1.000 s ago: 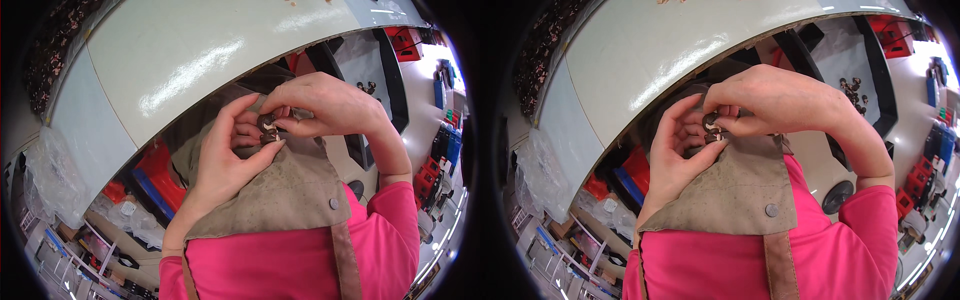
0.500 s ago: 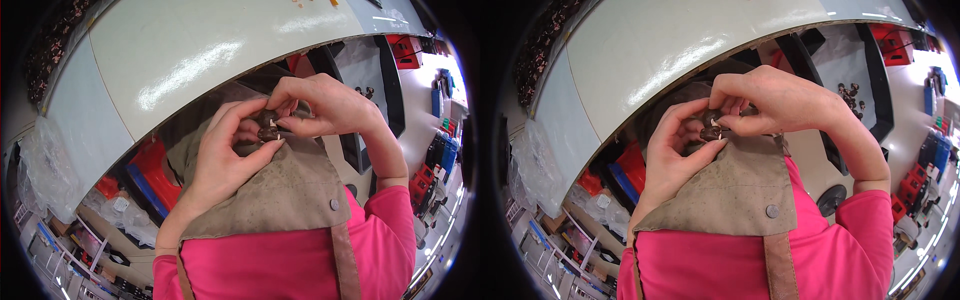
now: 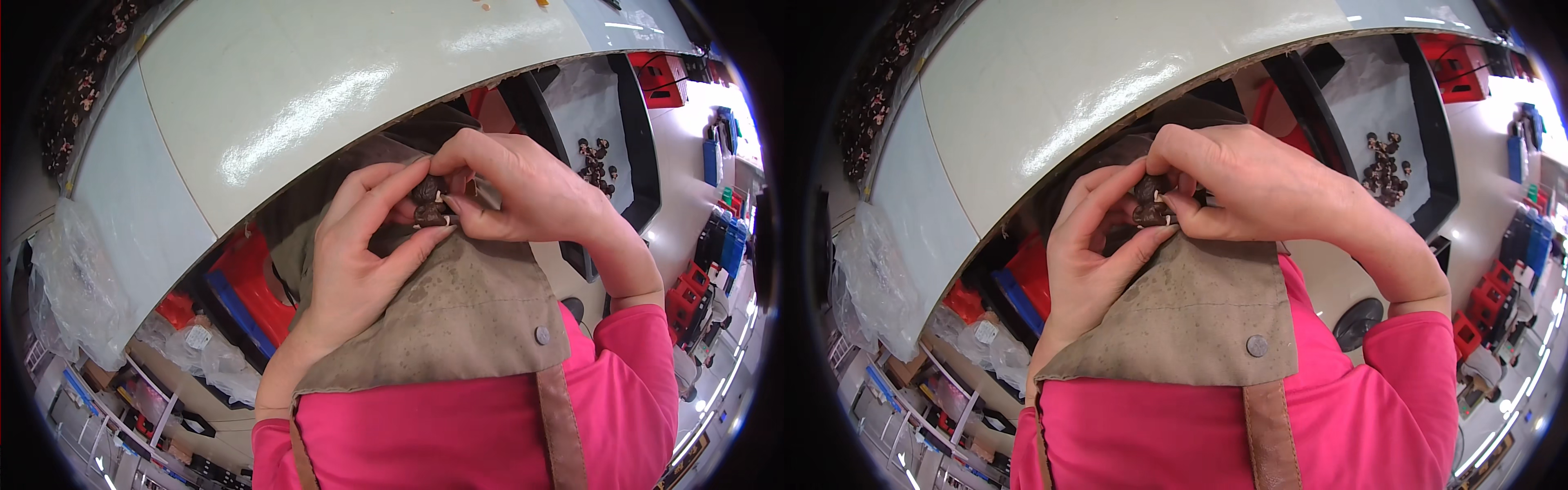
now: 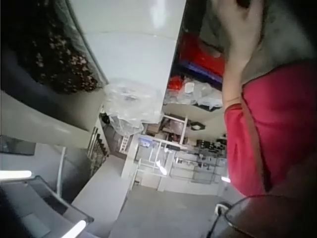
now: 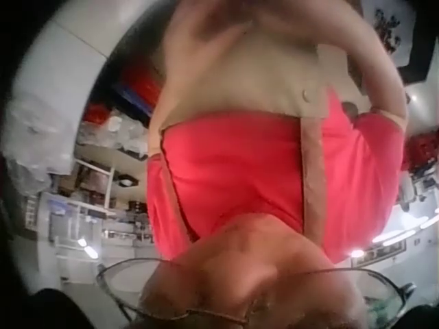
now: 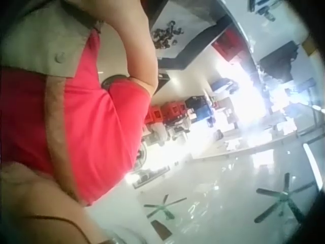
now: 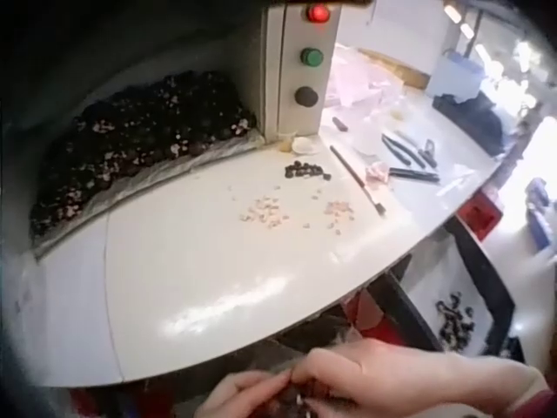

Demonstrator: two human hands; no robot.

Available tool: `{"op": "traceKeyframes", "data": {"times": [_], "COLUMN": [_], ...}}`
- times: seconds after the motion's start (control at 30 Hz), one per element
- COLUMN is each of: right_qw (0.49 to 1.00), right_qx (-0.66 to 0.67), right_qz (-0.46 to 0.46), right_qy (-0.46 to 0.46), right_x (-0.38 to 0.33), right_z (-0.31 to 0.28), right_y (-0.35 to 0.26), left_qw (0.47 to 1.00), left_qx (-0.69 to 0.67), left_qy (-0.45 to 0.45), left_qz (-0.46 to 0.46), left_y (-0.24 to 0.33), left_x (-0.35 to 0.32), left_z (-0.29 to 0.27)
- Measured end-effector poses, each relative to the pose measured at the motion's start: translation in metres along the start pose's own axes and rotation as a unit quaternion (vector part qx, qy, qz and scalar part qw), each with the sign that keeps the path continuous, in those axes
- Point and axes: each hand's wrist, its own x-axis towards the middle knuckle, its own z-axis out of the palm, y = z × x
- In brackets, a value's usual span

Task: Assembling small figurines by applying glue and attaching tiny components at a factory workbench.

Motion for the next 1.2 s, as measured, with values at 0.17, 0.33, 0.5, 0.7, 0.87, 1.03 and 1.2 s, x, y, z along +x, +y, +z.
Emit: {"op": "traceKeyframes", "data": {"times": [0.17,0.33,0.5,0.7,0.87,1.03,1.2], "right_qw": [0.997,0.996,0.999,0.995,0.984,0.976,0.972], "right_qx": [-0.045,-0.058,-0.045,0.094,0.172,0.194,0.188], "right_qz": [-0.050,-0.056,-0.020,0.012,0.049,0.095,0.143], "right_qy": [0.039,0.036,-0.012,-0.027,-0.003,-0.011,-0.015], "right_x": [-0.001,-0.001,-0.004,-0.003,-0.005,-0.005,-0.005], "right_z": [0.006,0.003,-0.005,-0.020,-0.017,-0.013,-0.007], "right_y": [0.000,-0.003,-0.004,0.000,0.001,0.003,0.002], "left_qw": [1.000,0.999,0.996,0.943,0.937,0.977,0.994], "left_qx": [-0.011,-0.036,-0.078,-0.305,-0.317,-0.170,-0.070], "left_qy": [0.011,0.015,-0.012,-0.004,-0.022,-0.002,0.008], "left_qz": [0.007,0.005,-0.046,-0.134,-0.147,-0.127,-0.081], "left_y": [-0.001,0.000,0.003,0.012,0.018,0.016,0.006], "left_x": [0.000,0.001,0.002,0.001,0.000,0.001,0.003], "left_z": [0.003,0.004,0.005,0.004,0.001,0.006,0.009]}}
